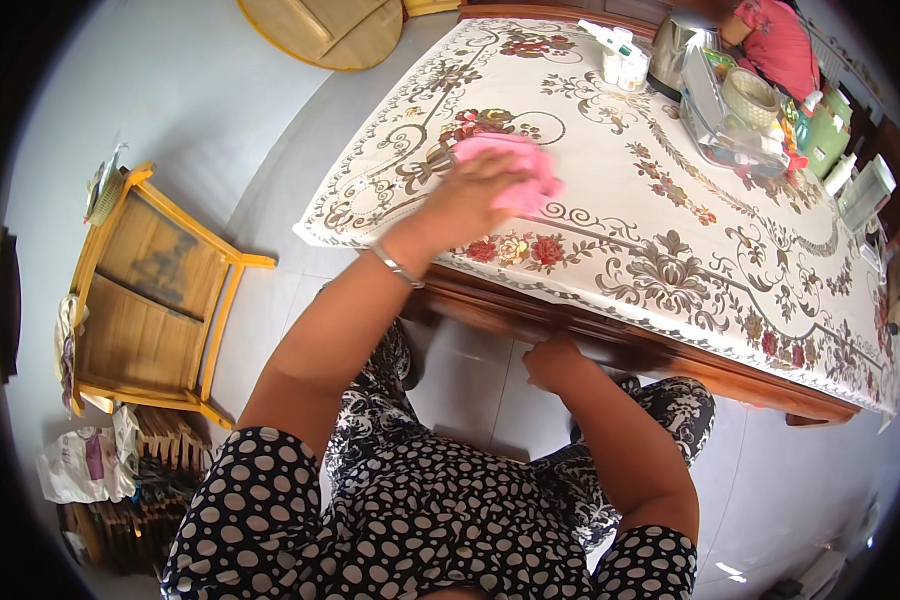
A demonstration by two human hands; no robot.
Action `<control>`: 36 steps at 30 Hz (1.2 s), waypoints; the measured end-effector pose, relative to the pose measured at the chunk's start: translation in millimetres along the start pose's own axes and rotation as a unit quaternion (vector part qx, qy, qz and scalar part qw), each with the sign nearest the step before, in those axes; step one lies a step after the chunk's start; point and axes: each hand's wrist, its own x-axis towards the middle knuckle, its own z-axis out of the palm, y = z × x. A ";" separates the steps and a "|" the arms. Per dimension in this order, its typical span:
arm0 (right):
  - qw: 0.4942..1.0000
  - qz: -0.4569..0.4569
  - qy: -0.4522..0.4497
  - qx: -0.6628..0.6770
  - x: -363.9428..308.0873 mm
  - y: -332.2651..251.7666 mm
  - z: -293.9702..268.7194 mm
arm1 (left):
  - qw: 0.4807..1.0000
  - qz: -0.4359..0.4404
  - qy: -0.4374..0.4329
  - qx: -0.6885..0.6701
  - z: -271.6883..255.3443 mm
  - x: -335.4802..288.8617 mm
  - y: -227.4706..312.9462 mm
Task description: The person wipes a floral-patterned tablecloth on a wooden table using a pink cloth. The person systematically cleans the surface, moving the cloth in circular and sweeping motions across the table.
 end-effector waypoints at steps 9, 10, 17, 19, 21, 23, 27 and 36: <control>1.000 0.021 -0.006 0.003 -2.8 -8.1 8.3 | 0.946 -0.298 -0.034 0.121 -67.0 -110.3 -111.3; 1.000 0.020 0.001 0.003 -3.6 -9.8 9.0 | 0.939 -0.314 -0.037 0.133 -65.2 -112.2 -112.1; 0.999 -0.002 0.045 -0.003 -6.5 -21.0 4.1 | 0.913 -0.369 -0.101 0.139 -47.3 -72.6 -83.5; 0.999 -0.009 0.052 -0.005 -5.6 -22.2 4.2 | 0.939 -0.310 -0.085 0.125 -33.7 -48.8 -67.7; 0.998 -0.020 0.068 -0.005 -1.9 -23.5 5.9 | 0.963 -0.239 -0.077 0.100 -11.1 -22.5 -56.1; 0.998 -0.012 0.054 -0.014 2.9 -21.7 9.6 | 0.987 -0.144 -0.072 0.018 15.0 13.6 -31.1; 0.999 -0.018 0.043 0.001 6.2 -22.2 -1.8 | 0.996 0.081 -0.003 -0.043 59.7 88.3 55.4; 0.758 -0.078 0.297 0.575 -34.3 -10.8 -66.1 | 0.971 0.139 -0.100 -0.167 77.1 146.8 178.5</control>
